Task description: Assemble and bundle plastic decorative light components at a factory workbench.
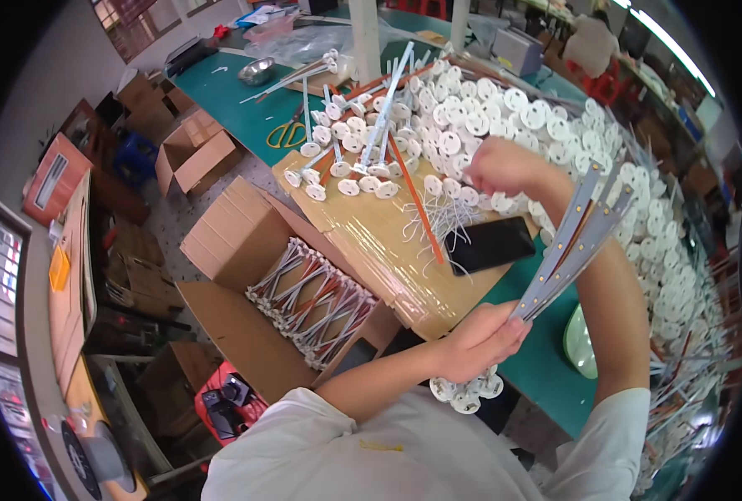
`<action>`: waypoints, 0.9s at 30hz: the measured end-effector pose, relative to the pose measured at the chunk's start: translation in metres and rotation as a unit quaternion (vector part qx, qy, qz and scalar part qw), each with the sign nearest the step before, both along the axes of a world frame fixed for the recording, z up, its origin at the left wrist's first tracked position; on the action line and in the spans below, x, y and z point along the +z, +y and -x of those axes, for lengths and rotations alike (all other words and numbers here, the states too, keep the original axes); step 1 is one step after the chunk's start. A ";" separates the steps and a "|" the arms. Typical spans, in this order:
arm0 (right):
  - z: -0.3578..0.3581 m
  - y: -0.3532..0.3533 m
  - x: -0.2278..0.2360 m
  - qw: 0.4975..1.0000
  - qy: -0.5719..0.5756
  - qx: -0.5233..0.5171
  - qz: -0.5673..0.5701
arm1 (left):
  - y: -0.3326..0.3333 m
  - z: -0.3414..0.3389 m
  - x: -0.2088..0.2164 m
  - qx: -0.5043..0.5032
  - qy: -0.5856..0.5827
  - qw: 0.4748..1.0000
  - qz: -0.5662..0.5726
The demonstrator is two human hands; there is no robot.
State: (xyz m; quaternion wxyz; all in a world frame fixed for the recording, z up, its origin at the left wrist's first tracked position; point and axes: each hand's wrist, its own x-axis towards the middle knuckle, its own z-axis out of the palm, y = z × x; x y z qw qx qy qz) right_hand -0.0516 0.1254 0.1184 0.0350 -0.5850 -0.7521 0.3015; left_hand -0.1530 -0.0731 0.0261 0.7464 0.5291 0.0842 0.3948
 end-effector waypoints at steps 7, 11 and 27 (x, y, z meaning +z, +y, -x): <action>-0.048 -0.033 -0.016 0.966 0.029 -0.002 -0.256 | -0.005 -0.019 -0.014 -0.029 0.021 0.999 -0.001; -0.093 -0.122 -0.017 0.919 0.170 0.009 -0.355 | -0.005 -0.010 -0.014 -0.031 -0.048 0.988 0.145; -0.140 -0.222 0.006 0.888 -0.117 0.068 -0.439 | 0.002 -0.046 -0.002 -0.298 -0.177 0.909 0.230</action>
